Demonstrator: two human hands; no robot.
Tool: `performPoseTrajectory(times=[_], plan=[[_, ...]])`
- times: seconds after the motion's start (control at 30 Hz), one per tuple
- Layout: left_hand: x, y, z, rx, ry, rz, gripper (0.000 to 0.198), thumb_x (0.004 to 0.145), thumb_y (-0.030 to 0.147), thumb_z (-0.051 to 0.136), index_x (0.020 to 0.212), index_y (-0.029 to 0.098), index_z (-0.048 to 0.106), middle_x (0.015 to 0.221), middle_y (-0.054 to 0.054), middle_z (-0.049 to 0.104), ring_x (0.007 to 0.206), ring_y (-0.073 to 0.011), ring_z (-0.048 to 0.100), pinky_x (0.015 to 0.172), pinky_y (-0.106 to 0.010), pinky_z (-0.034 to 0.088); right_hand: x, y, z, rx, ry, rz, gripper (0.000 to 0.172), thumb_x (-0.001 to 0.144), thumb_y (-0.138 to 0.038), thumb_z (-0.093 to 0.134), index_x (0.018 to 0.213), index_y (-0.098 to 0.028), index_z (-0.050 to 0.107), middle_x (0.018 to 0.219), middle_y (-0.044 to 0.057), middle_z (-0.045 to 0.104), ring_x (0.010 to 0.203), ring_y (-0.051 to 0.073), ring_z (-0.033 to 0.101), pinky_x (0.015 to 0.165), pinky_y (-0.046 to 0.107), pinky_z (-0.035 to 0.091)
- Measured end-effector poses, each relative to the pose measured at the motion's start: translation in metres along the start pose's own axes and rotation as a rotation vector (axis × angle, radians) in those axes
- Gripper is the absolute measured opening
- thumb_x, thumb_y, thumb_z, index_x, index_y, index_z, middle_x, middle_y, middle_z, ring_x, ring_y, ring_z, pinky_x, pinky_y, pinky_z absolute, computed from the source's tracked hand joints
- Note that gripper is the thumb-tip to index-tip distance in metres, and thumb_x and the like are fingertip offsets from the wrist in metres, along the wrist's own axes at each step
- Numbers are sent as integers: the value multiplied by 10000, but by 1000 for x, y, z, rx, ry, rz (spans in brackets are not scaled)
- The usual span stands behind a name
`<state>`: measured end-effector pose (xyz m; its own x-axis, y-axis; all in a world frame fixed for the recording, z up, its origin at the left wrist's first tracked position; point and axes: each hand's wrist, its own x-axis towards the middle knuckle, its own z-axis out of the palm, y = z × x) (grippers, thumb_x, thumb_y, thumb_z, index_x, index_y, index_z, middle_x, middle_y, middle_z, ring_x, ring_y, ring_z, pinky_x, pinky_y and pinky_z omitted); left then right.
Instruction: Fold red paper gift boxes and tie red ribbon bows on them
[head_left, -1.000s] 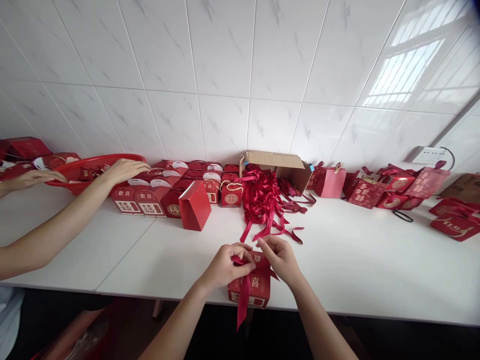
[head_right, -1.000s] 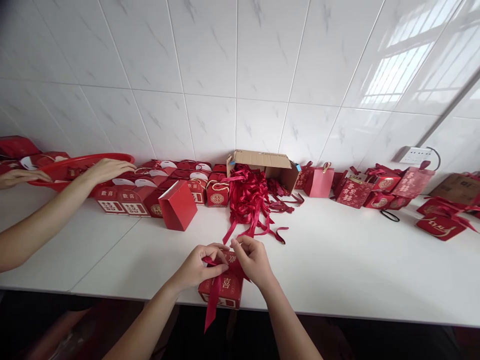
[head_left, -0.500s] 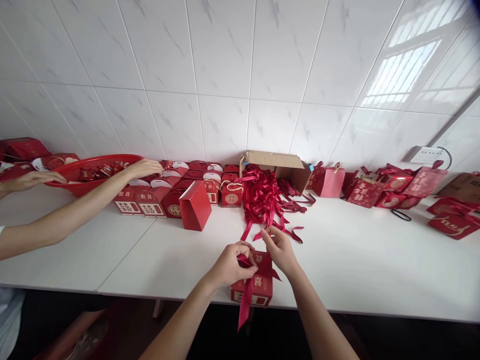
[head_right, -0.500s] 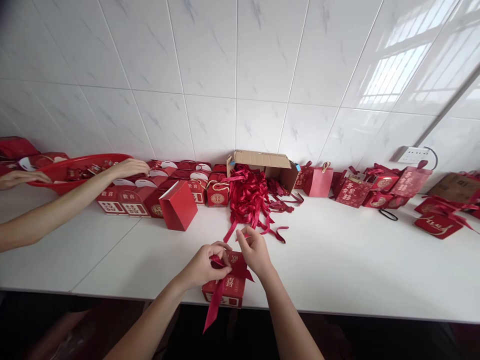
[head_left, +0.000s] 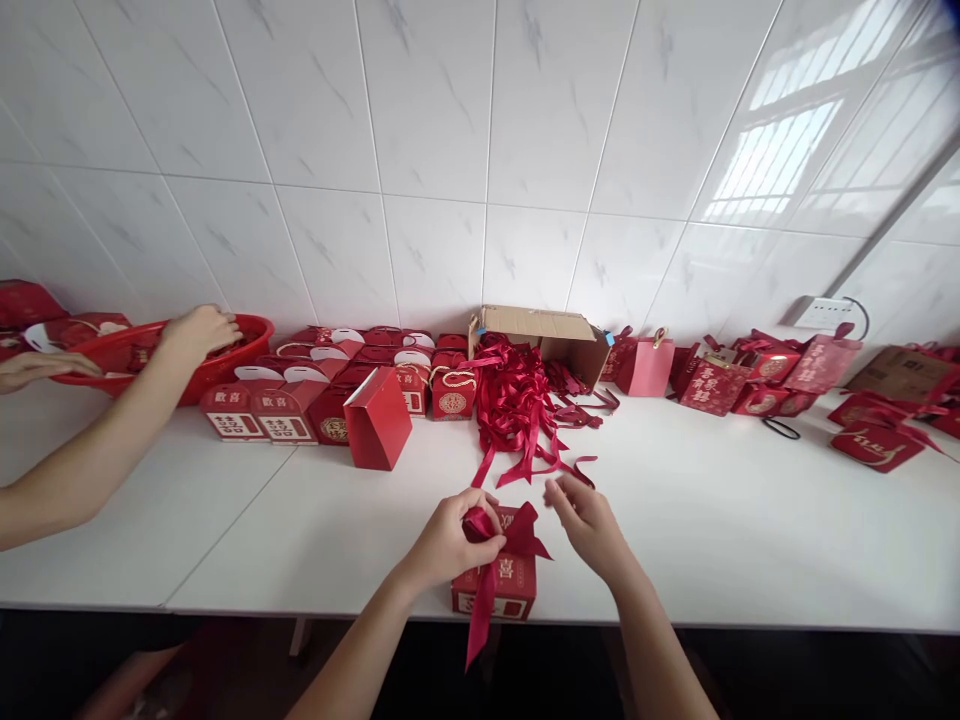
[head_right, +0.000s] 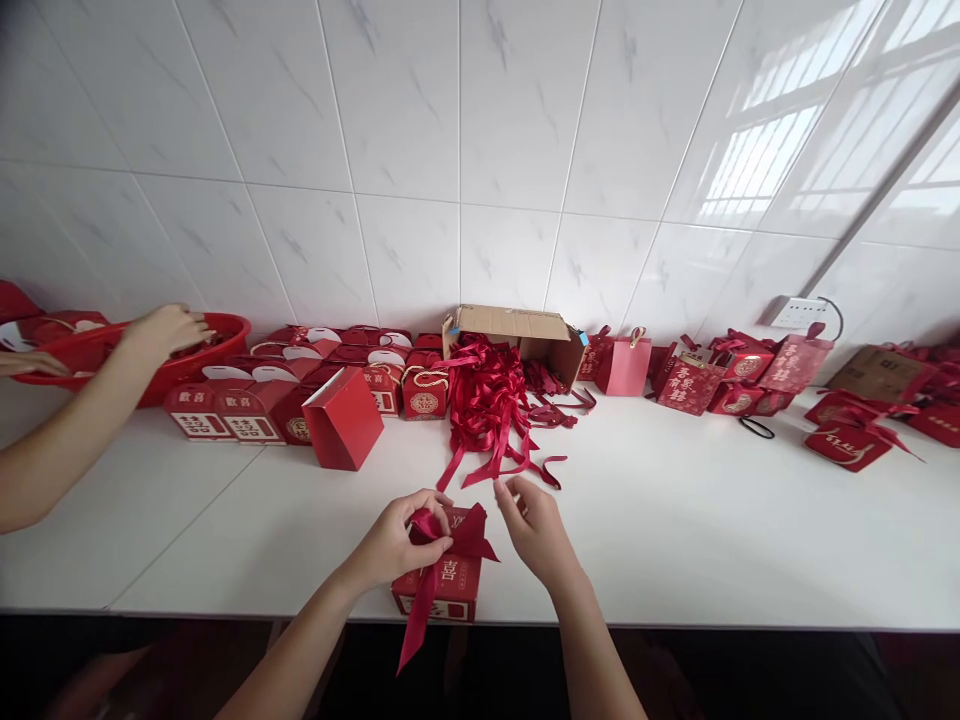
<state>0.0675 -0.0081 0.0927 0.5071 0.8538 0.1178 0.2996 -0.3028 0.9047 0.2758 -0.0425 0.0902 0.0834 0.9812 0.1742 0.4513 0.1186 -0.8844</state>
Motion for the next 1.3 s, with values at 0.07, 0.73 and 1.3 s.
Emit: performPoseTrajectory(times=[0.07,0.73,1.3], plan=[[1,1,0,6,-3,5,67,710,212,663,729,185,604,930,-47,671,1023,-225,612,913,-332,451,-11,5,-3,-33,-137,108,515,907,-592,367,652,-176,530,575,-10,473,522,114,376,518,250,305],[4,-9,1,73,72,5,105,713,271,706,755,186,663,1051,-75,692,1010,-236,632,921,-361,462,-70,-5,39,52,-127,165,433,854,-487,483,562,-199,343,531,-43,311,527,98,247,486,249,202],[2,-3,0,127,70,34,144,714,248,699,827,200,623,974,-44,690,1010,-230,608,897,-340,459,-73,4,34,105,-189,139,412,877,-459,471,596,-204,311,569,-52,294,557,100,243,508,241,223]])
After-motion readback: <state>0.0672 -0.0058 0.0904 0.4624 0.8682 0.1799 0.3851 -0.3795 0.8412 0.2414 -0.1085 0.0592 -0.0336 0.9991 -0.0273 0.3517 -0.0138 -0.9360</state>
